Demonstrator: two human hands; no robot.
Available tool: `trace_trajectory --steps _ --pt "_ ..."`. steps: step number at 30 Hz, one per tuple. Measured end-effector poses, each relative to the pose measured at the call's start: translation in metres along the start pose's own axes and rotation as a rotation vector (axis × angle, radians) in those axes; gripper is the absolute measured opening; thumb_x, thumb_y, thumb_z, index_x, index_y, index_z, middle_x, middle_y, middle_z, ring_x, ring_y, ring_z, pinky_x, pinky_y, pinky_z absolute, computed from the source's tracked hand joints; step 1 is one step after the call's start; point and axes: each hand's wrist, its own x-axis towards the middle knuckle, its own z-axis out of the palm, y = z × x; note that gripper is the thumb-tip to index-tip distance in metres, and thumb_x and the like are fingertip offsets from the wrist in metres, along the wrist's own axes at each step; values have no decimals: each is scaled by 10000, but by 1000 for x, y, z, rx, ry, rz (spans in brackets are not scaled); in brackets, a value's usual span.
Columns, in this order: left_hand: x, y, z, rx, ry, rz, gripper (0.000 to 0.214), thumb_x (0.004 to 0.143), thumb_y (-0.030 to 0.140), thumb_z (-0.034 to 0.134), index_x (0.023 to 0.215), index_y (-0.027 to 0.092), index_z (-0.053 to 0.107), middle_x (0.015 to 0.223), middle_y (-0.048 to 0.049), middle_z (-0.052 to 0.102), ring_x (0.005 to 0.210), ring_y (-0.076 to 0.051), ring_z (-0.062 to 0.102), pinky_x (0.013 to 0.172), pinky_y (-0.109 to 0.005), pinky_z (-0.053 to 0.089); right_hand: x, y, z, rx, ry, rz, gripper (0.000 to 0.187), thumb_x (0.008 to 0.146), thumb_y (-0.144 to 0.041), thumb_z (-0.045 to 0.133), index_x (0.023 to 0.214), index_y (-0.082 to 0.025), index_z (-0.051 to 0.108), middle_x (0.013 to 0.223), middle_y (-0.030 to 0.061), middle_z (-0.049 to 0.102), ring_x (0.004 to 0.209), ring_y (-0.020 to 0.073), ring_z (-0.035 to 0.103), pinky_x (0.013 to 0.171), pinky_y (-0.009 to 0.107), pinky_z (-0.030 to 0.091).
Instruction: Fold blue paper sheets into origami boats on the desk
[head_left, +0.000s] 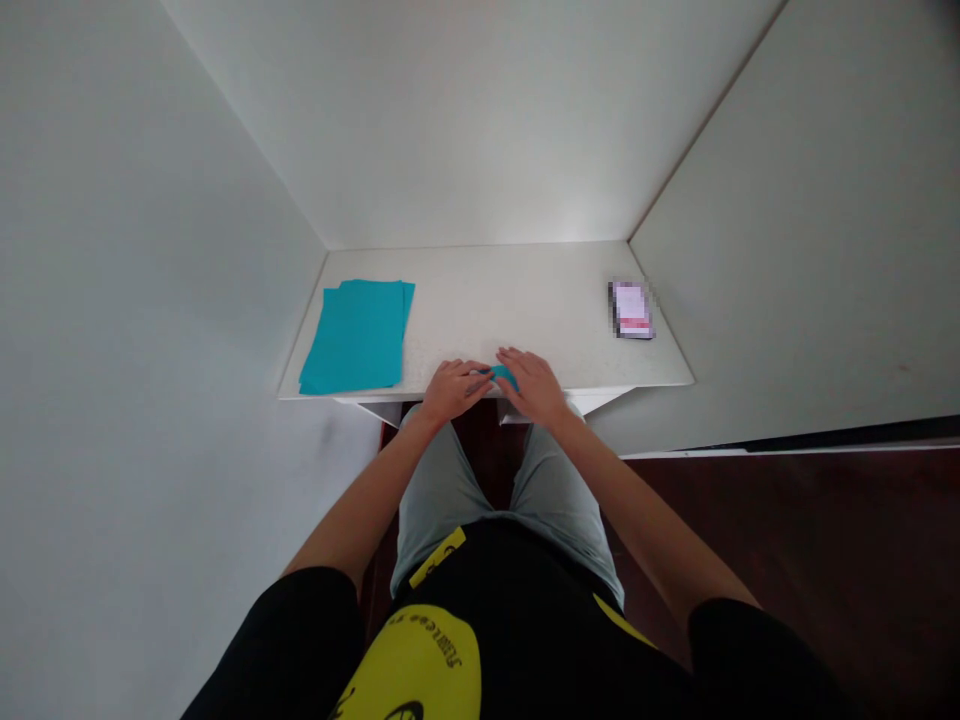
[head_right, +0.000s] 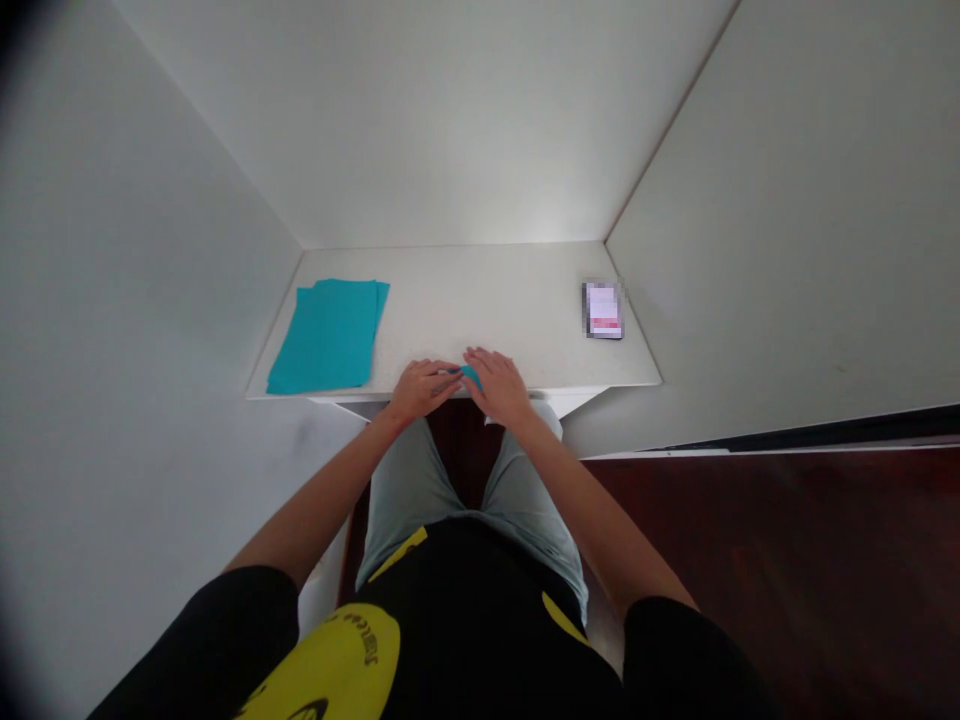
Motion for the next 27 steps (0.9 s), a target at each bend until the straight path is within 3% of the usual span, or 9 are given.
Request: trace_trajectory --steps 3,5,8,12,19,23,27 --pt "-1 0 -1 3 -19 -14 312 1054 426 646 1301 333 812 1357 -64 779 1098 -281 711 991 -482 491 -9 -21 21 -20 -103 -24 689 1125 -557 405 1682 -153 445 1723 170 458 1616 337 418 1342 599 318" --pt "-1 0 -1 -3 -5 -8 311 1063 432 631 1294 331 813 1348 -63 785 1094 -276 716 985 -478 490 -15 -17 27 -36 -109 -5 720 1131 -560 377 1716 -141 378 1751 179 403 1642 335 374 1352 599 304" --pt "0 1 2 -6 47 7 321 1074 463 615 1292 328 809 1340 -52 793 1099 -266 724 985 -468 487 -26 7 19 -89 -90 40 709 1140 -528 354 1738 -148 330 1769 173 363 1657 331 341 1357 609 276" --pt "-1 3 7 -11 119 -7 320 998 505 740 1232 306 829 1289 -60 812 1087 -267 738 971 -451 486 -38 39 -3 -201 -100 125 713 1142 -521 321 1741 -134 315 1780 165 335 1660 328 333 1367 608 210" --pt "-2 5 14 -53 189 -28 287 934 479 832 1138 278 845 1218 -65 833 1048 -275 739 943 -444 464 -43 49 -6 -260 -121 159 704 1127 -445 336 1777 -214 198 1804 113 296 1674 281 302 1357 548 200" --pt "-6 12 19 -143 184 -68 128 963 393 813 1023 289 858 1106 -55 849 1000 -252 739 923 -423 452 -42 52 -7 -214 -161 174 678 1110 -364 332 1772 -255 230 1809 76 291 1680 261 287 1348 534 217" --pt "-11 22 21 -236 200 -141 66 966 302 799 971 274 859 1029 -54 848 960 -241 727 923 -412 452 -39 62 -13 -94 -187 189 623 1099 -342 352 1717 -290 398 1778 56 375 1661 277 336 1335 572 246"
